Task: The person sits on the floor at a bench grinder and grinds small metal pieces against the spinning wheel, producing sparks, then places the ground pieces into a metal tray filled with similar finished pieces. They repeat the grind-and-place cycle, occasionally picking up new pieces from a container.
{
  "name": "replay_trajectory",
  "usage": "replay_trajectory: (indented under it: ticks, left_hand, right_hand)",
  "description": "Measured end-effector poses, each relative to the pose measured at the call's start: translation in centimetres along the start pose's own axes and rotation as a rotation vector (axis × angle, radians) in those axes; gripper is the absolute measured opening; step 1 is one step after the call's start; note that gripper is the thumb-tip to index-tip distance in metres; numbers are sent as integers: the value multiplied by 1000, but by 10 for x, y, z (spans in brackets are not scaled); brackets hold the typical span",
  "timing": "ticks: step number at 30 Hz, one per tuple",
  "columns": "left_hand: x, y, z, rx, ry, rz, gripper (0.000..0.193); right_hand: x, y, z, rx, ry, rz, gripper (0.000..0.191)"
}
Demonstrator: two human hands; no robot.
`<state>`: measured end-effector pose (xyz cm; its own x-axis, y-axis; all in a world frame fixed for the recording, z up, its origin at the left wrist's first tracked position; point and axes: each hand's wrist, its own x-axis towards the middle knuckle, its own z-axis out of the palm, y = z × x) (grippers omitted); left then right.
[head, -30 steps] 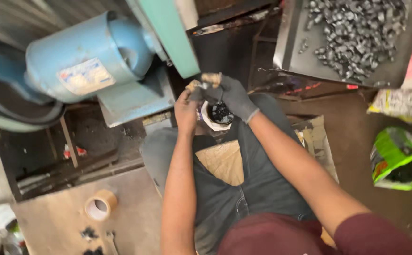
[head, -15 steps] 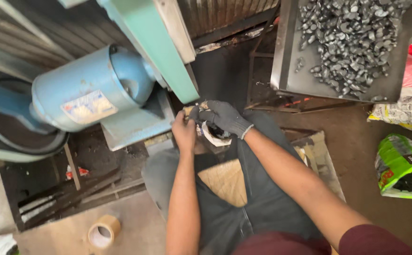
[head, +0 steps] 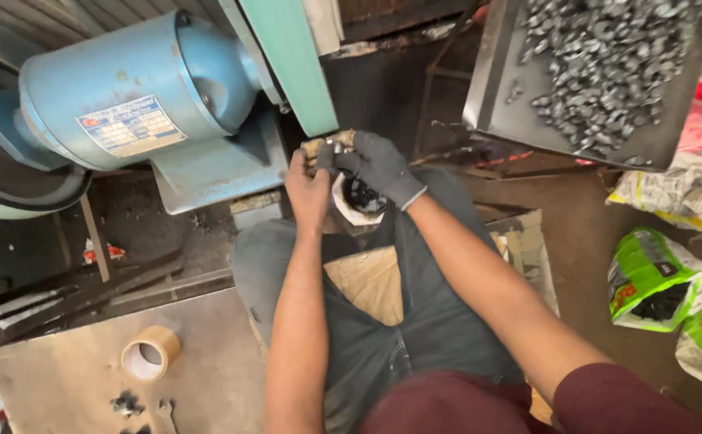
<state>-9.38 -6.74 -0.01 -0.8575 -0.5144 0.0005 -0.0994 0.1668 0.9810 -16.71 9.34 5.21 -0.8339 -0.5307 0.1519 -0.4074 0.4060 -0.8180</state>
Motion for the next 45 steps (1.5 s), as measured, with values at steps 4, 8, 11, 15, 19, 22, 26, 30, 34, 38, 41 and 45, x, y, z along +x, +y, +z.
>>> replay_trajectory:
  ticks: [4,8,11,15,19,22,26,30,34,38,41,45]
  left_hand:
    - [-4,14,0,-70,-130,-68,25]
    - [-7,20,-2,-197,-158,-153,25]
    - [-10,14,-7,-146,-165,-190,30]
    - [-8,3,-9,-266,-186,-388,22]
    - [-4,-3,5,-432,-190,-432,35]
    - [-4,-9,20,-896,-230,-481,50]
    - [-3,-16,24,-1206,-348,-527,61]
    - [-7,-6,7,-1131,-364,-458,50]
    - [-16,13,-5,-509,-401,-462,47]
    - [-20,16,4,20,-414,-521,41]
    - [-17,10,19,182,-543,-45,49]
    - [-8,17,43,52,-614,146,47]
  right_hand:
    - [-13,1,-9,194,182,-71,34]
    - [-19,1,-15,75,98,-51,36]
    - [-24,0,-16,51,108,-90,35]
    - [-24,1,-9,210,116,94,34]
    - [-7,8,1,576,150,418,31]
    - [16,15,7,888,166,444,29]
    - [36,21,15,965,219,521,24]
    - [28,19,7,953,191,553,26]
    - [-4,24,-45,697,222,165,27]
    - [-32,59,-125,-69,535,695,40]
    - [-37,107,-169,-727,667,464,39]
    - [-23,127,-163,-964,371,653,37]
